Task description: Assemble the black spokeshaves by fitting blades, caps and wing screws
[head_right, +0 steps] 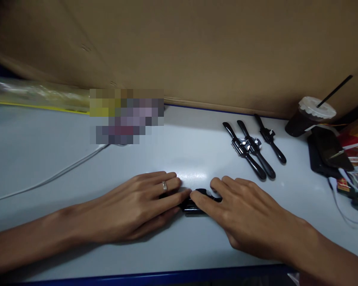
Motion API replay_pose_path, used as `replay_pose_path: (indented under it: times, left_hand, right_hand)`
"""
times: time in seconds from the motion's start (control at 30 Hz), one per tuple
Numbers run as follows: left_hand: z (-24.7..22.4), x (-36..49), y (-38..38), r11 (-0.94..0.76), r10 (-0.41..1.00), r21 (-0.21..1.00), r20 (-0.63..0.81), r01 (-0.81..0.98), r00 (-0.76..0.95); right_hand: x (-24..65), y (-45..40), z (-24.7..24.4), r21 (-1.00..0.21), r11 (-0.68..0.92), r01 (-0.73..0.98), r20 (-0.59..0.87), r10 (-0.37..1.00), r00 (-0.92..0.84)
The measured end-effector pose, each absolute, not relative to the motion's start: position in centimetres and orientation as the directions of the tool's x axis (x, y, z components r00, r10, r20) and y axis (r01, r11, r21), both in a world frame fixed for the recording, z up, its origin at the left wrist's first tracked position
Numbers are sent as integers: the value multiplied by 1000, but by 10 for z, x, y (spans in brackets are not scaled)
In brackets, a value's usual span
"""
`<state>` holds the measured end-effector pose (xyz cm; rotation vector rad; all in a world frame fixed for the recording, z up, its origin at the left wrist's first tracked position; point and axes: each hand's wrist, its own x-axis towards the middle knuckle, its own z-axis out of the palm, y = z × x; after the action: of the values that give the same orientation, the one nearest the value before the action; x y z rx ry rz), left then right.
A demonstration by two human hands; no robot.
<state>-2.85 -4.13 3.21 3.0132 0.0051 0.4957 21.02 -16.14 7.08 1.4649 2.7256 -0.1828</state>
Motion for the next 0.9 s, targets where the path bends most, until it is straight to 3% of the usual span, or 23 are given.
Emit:
replay_pose_path:
  times: [0.3,0.67,0.9]
  left_hand:
    - [34,-29,-41,-996,23,89,321,-7,947]
    - [35,-29,-41,-995,-16,91,355,-51,935]
    - [33,-31,-41,-993,30,113,379,-14,925]
  right_hand:
    - [211,-164,71,-125,524,843,-99,838,-536]
    - [213,-153,69,-292,580,760,53,803,-593]
    - [215,-151,61,-360,555,750,99,822,-561]
